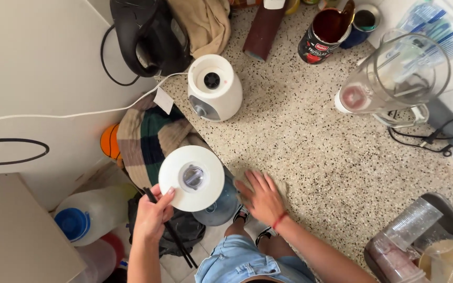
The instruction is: Washing dishes in a sink and cleaning the surrounding countertop area with a cloth and sponge.
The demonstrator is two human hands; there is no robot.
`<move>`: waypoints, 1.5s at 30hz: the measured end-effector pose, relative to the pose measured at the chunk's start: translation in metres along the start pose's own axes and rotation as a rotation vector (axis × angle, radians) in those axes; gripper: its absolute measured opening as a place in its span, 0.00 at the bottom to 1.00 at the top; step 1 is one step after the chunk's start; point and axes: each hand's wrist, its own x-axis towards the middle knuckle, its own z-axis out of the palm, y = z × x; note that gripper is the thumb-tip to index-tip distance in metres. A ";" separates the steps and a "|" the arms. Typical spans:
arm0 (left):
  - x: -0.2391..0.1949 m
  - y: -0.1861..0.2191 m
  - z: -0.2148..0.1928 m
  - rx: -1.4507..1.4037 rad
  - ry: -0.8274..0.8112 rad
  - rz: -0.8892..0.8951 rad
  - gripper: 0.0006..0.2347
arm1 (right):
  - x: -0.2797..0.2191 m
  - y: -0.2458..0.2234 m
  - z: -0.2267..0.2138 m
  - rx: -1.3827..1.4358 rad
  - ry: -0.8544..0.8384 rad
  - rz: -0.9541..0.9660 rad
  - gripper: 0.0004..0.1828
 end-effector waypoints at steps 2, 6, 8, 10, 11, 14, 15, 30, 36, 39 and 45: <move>-0.002 -0.004 0.002 -0.008 -0.002 -0.010 0.18 | 0.029 0.002 -0.005 -0.055 0.045 -0.059 0.35; -0.013 -0.013 -0.001 -0.027 0.022 -0.048 0.16 | 0.106 0.004 -0.036 0.016 -0.252 0.091 0.39; -0.019 -0.020 -0.003 -0.042 0.056 -0.065 0.16 | 0.131 0.019 -0.049 -0.040 -0.253 0.101 0.38; -0.028 -0.027 -0.008 -0.052 0.084 -0.088 0.16 | 0.149 0.038 -0.052 -0.095 -0.258 0.120 0.39; -0.034 -0.030 -0.010 -0.052 0.101 -0.116 0.15 | 0.155 0.049 -0.050 -0.093 -0.215 0.137 0.36; -0.054 -0.019 0.001 -0.052 0.173 -0.215 0.14 | 0.179 0.081 -0.043 -0.107 -0.051 0.184 0.32; -0.061 -0.011 0.007 -0.051 0.232 -0.287 0.15 | 0.187 0.090 -0.040 -0.119 0.067 0.212 0.32; -0.059 -0.005 0.037 0.060 0.032 -0.032 0.12 | 0.117 0.218 -0.030 -0.099 0.230 0.435 0.34; -0.010 0.050 0.147 0.111 -0.189 0.316 0.04 | 0.005 0.235 -0.006 -0.222 0.396 0.570 0.33; 0.038 0.070 0.222 0.079 -0.348 0.347 0.06 | -0.040 0.248 -0.016 -0.169 0.300 0.719 0.34; 0.057 0.121 0.379 -0.048 -0.475 0.292 0.11 | -0.130 0.265 -0.028 -0.218 0.321 0.952 0.35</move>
